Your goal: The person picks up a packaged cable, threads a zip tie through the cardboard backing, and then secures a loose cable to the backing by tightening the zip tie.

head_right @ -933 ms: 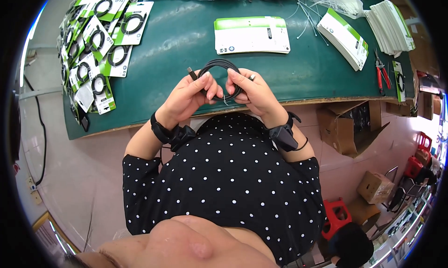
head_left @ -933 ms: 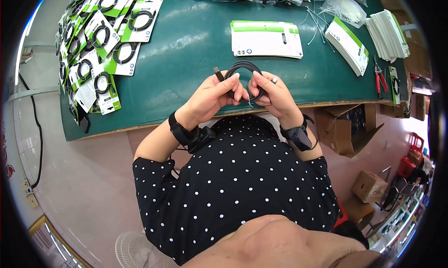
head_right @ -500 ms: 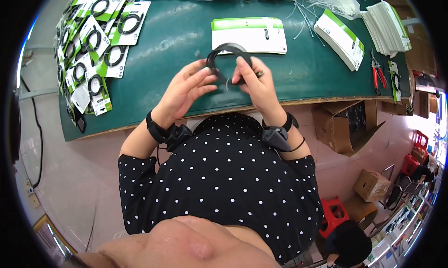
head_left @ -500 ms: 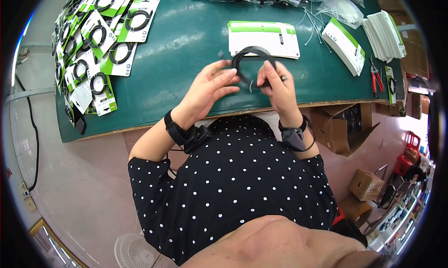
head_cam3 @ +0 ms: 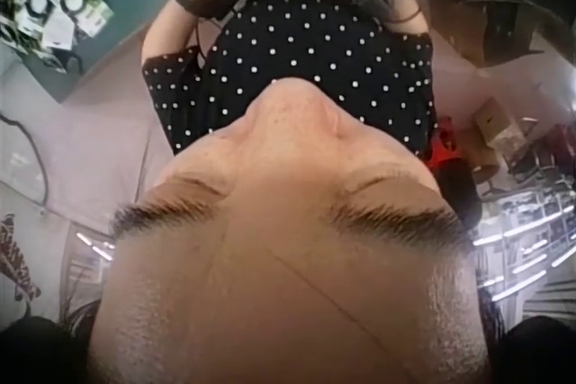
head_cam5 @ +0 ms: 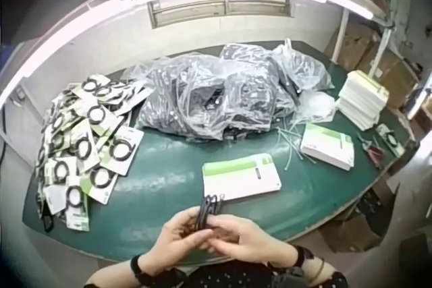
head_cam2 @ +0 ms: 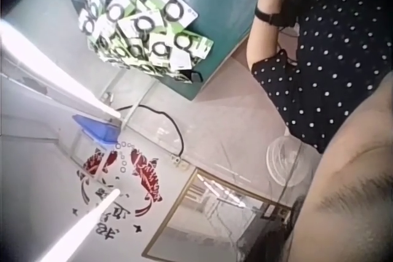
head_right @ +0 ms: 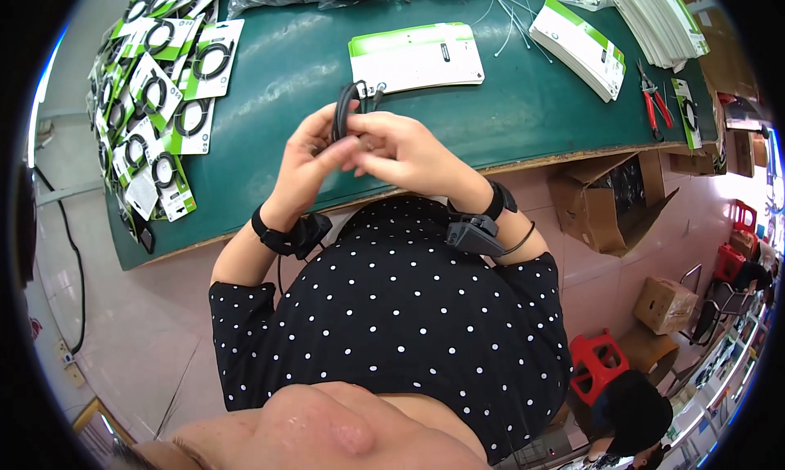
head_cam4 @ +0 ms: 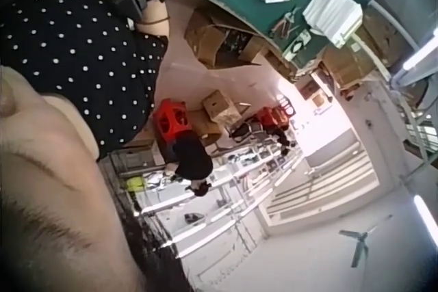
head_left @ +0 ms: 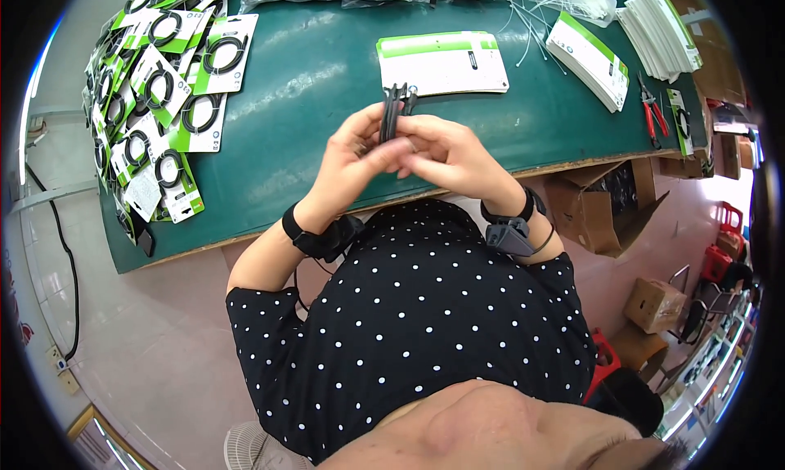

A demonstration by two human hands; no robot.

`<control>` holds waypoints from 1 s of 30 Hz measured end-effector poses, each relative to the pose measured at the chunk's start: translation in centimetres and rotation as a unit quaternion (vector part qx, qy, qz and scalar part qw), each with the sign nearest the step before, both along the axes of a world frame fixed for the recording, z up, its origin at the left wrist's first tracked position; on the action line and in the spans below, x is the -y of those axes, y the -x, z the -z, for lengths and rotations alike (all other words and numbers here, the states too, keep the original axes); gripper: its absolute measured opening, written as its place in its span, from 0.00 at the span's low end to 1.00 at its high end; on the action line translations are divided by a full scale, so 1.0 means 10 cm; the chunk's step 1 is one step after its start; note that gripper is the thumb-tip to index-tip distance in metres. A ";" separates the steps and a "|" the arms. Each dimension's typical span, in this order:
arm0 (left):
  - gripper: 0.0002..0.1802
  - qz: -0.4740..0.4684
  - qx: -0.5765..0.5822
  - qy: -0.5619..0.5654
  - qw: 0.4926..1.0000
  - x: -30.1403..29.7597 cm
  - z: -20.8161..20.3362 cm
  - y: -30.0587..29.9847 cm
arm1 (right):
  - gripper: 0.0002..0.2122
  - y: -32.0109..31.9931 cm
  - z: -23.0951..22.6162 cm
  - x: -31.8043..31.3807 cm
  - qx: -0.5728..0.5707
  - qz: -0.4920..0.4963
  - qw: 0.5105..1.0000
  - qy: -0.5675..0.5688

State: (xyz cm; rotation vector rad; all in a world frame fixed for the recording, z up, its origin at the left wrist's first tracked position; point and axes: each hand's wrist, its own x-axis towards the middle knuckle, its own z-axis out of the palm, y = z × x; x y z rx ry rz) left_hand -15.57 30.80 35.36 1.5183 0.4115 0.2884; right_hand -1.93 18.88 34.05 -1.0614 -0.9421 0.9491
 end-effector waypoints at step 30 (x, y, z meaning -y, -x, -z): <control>0.24 0.051 0.071 0.419 0.904 0.12 0.03 -0.16 | 0.23 -0.10 0.08 0.14 -0.137 0.046 0.988 0.062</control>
